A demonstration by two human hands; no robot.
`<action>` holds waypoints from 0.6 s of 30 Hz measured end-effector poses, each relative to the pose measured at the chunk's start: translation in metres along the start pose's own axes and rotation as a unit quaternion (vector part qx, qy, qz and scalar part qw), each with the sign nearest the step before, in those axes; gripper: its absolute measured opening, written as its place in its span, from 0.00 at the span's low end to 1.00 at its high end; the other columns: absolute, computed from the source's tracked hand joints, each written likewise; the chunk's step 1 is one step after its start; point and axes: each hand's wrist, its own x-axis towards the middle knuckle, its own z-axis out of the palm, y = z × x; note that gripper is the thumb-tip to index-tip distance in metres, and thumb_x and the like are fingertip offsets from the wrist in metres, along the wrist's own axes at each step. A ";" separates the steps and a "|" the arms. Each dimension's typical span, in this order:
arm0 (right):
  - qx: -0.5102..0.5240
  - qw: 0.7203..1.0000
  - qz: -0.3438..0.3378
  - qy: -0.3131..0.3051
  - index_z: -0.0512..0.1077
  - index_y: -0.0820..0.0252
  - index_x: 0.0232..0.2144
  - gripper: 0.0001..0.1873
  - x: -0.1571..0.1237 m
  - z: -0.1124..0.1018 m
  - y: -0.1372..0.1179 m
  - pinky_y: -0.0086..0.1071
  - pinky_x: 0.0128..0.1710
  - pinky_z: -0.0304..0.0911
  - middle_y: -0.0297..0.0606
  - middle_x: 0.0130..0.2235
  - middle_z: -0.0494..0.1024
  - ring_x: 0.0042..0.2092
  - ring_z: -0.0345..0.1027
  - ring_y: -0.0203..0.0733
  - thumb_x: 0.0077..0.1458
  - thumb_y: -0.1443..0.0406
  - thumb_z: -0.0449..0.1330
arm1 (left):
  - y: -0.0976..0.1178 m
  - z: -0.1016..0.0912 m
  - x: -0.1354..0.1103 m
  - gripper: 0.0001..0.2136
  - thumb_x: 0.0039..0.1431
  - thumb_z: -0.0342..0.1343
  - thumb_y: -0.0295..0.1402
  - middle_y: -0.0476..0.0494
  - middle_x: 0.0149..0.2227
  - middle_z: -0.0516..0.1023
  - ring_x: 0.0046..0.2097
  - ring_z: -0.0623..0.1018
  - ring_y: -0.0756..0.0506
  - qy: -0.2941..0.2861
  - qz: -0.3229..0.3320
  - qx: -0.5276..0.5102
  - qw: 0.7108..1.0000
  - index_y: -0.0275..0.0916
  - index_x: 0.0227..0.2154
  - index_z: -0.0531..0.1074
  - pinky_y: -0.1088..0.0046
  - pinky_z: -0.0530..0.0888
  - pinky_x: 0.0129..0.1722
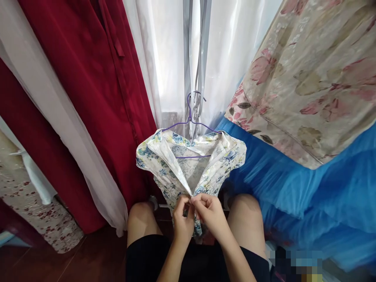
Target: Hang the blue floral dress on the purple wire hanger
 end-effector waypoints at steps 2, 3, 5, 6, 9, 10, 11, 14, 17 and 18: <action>0.006 1.000 -0.026 0.015 0.71 0.61 0.24 0.18 0.015 -0.003 -0.020 0.26 0.18 0.45 0.27 0.13 0.64 0.15 0.50 0.29 0.56 0.53 0.63 | 0.000 -0.002 0.000 0.09 0.68 0.53 0.36 0.47 0.32 0.72 0.35 0.73 0.47 -0.016 0.022 0.024 0.999 0.39 0.32 0.70 0.73 0.70 0.38; 0.012 0.999 -0.045 0.025 0.72 0.61 0.24 0.18 0.026 -0.003 -0.034 0.27 0.17 0.45 0.27 0.13 0.64 0.15 0.49 0.29 0.55 0.53 0.63 | 0.001 -0.002 0.001 0.09 0.67 0.53 0.35 0.47 0.32 0.72 0.35 0.73 0.47 -0.024 0.030 0.035 0.999 0.39 0.31 0.70 0.73 0.69 0.37; 0.021 0.995 -0.090 0.041 0.73 0.61 0.24 0.18 0.052 -0.002 -0.064 0.27 0.17 0.44 0.27 0.13 0.64 0.15 0.49 0.30 0.52 0.52 0.65 | 0.005 -0.002 0.001 0.08 0.67 0.53 0.34 0.47 0.31 0.70 0.33 0.71 0.47 -0.037 0.037 0.055 0.997 0.40 0.31 0.70 0.74 0.67 0.34; 0.023 0.992 -0.112 0.044 0.74 0.62 0.24 0.18 0.065 -0.001 -0.080 0.27 0.17 0.44 0.27 0.14 0.65 0.16 0.49 0.29 0.52 0.53 0.65 | 0.006 -0.001 0.002 0.08 0.67 0.53 0.33 0.47 0.30 0.69 0.33 0.70 0.47 -0.045 0.039 0.063 0.996 0.40 0.31 0.70 0.74 0.66 0.33; 0.062 0.984 -0.157 0.053 0.73 0.62 0.21 0.16 0.093 0.005 -0.121 0.27 0.17 0.42 0.27 0.14 0.63 0.16 0.47 0.28 0.48 0.55 0.66 | 0.007 0.006 0.000 0.09 0.67 0.52 0.33 0.48 0.30 0.67 0.31 0.69 0.48 -0.085 0.046 0.082 0.992 0.40 0.30 0.69 0.73 0.65 0.32; 0.079 0.981 -0.167 0.055 0.72 0.62 0.20 0.16 0.098 0.006 -0.131 0.27 0.17 0.41 0.26 0.15 0.63 0.16 0.46 0.27 0.48 0.55 0.66 | 0.005 0.009 -0.002 0.09 0.67 0.52 0.32 0.48 0.30 0.67 0.31 0.69 0.48 -0.099 0.048 0.087 0.990 0.40 0.29 0.68 0.73 0.64 0.31; 0.093 0.979 -0.174 0.055 0.72 0.62 0.20 0.16 0.099 0.007 -0.137 0.27 0.17 0.41 0.26 0.15 0.63 0.17 0.46 0.27 0.47 0.56 0.66 | 0.003 0.011 -0.005 0.10 0.67 0.52 0.32 0.48 0.29 0.66 0.30 0.68 0.48 -0.111 0.048 0.092 0.988 0.40 0.28 0.68 0.73 0.64 0.30; 0.105 0.978 -0.173 0.049 0.71 0.62 0.20 0.16 0.095 0.005 -0.143 0.26 0.18 0.41 0.27 0.16 0.63 0.17 0.47 0.27 0.48 0.56 0.66 | -0.002 0.010 -0.010 0.11 0.67 0.52 0.33 0.48 0.29 0.67 0.29 0.68 0.48 -0.137 0.045 0.099 0.985 0.39 0.27 0.67 0.73 0.64 0.30; 0.094 0.982 -0.158 0.045 0.74 0.62 0.26 0.14 0.087 0.001 -0.135 0.26 0.18 0.43 0.26 0.15 0.63 0.18 0.49 0.28 0.51 0.56 0.65 | 0.007 -0.002 0.003 0.09 0.68 0.52 0.33 0.45 0.32 0.74 0.34 0.73 0.46 -0.168 0.058 0.103 0.979 0.40 0.32 0.73 0.72 0.69 0.35; 0.090 0.982 -0.159 0.043 0.75 0.62 0.27 0.13 0.086 0.000 -0.132 0.26 0.18 0.44 0.25 0.15 0.63 0.18 0.50 0.29 0.52 0.56 0.64 | 0.014 -0.009 0.014 0.08 0.68 0.53 0.34 0.44 0.35 0.76 0.37 0.76 0.45 -0.167 0.070 0.104 0.978 0.40 0.36 0.76 0.71 0.71 0.38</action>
